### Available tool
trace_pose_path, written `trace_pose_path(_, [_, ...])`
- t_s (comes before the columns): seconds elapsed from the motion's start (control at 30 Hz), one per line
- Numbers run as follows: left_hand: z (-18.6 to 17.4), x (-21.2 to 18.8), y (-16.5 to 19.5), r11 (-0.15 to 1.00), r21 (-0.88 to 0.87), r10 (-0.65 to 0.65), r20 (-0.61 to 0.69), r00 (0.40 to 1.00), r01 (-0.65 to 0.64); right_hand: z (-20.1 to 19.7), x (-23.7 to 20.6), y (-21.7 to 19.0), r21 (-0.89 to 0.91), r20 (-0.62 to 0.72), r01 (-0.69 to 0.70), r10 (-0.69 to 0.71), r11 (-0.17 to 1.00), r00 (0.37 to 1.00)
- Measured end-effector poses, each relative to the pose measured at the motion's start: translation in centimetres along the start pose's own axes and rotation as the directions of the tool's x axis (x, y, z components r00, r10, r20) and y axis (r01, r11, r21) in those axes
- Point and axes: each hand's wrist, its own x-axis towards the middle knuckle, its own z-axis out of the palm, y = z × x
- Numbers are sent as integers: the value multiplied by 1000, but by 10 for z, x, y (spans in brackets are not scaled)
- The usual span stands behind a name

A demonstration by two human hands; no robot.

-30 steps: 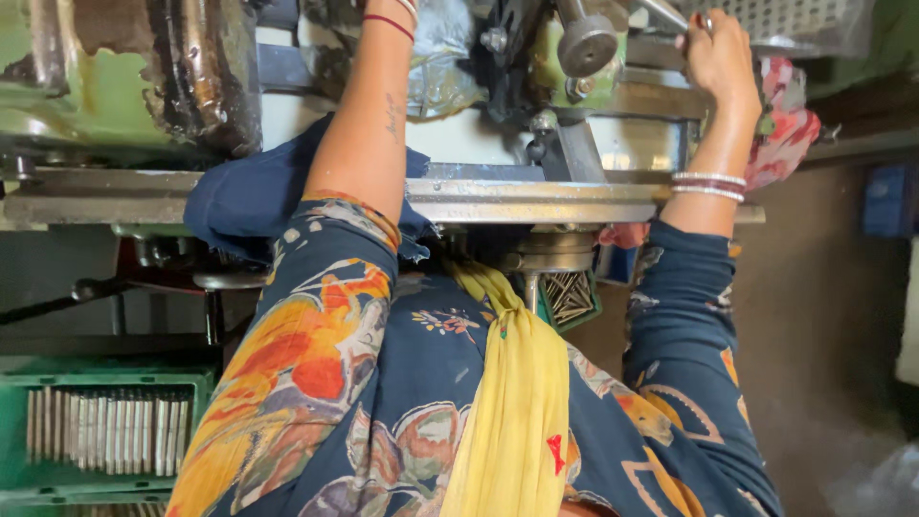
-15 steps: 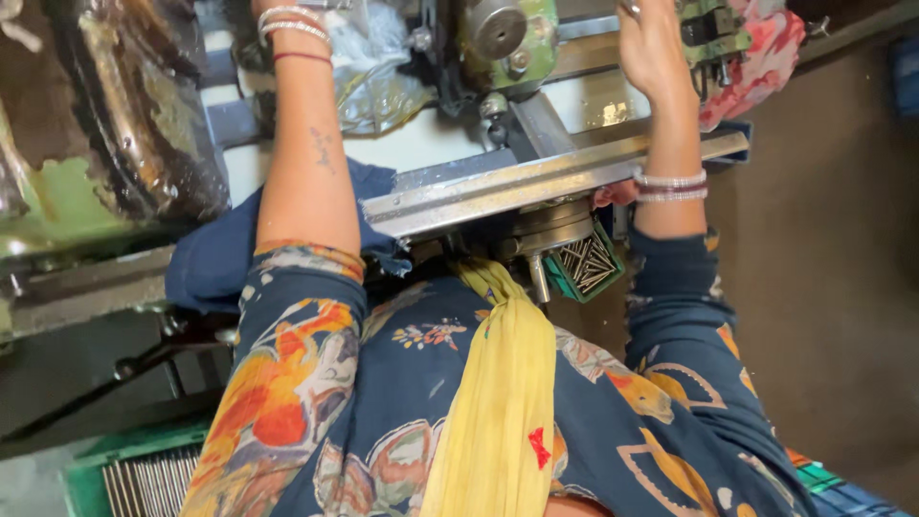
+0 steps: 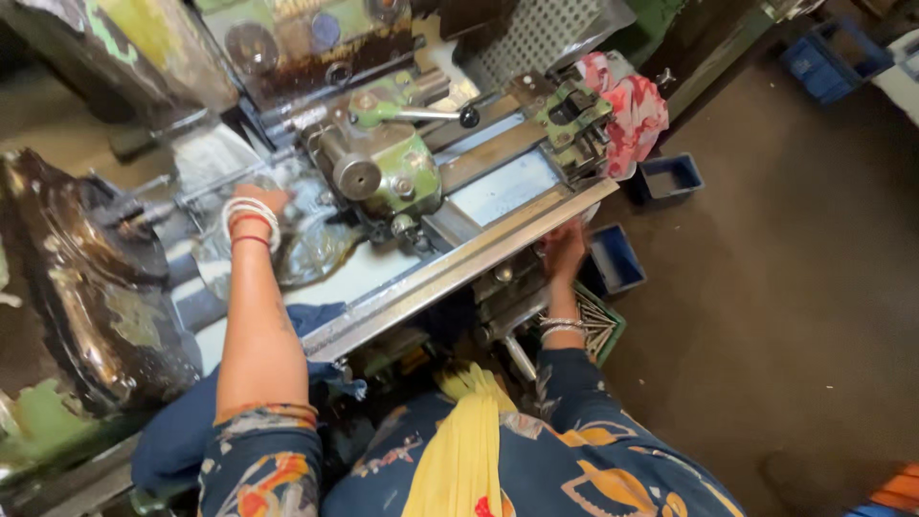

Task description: The person repeatedly picks up metal rods from a green bin, inserts them into a machine, and operates the machine's levers to process them. The processed rods are then placed into a separate container. This cycle is repeated continuously throughout the clip.

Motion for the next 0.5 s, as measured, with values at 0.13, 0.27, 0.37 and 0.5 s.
trace_pose_path(0.13, [-30, -30, 17, 969, 170, 206, -138, 969, -182, -4, -14, 3, -526, -11, -79, 86, 847, 996])
trace_pose_path(0.27, [-97, -120, -25, 900, 25, 405, -413, 815, -435, -45, -29, -34, -900, 331, 394, -297, 185, 896])
trace_pose_path(0.37, [-142, -211, -96, 782, -161, 427, -566, 705, -602, -82, -64, -43, -955, -49, -37, -34, 295, 998])
trace_pose_path(0.5, [-159, -311, -222, 530, -542, 152, -696, 702, -652, -96, -144, -15, -963, 238, 259, 217, -73, 947])
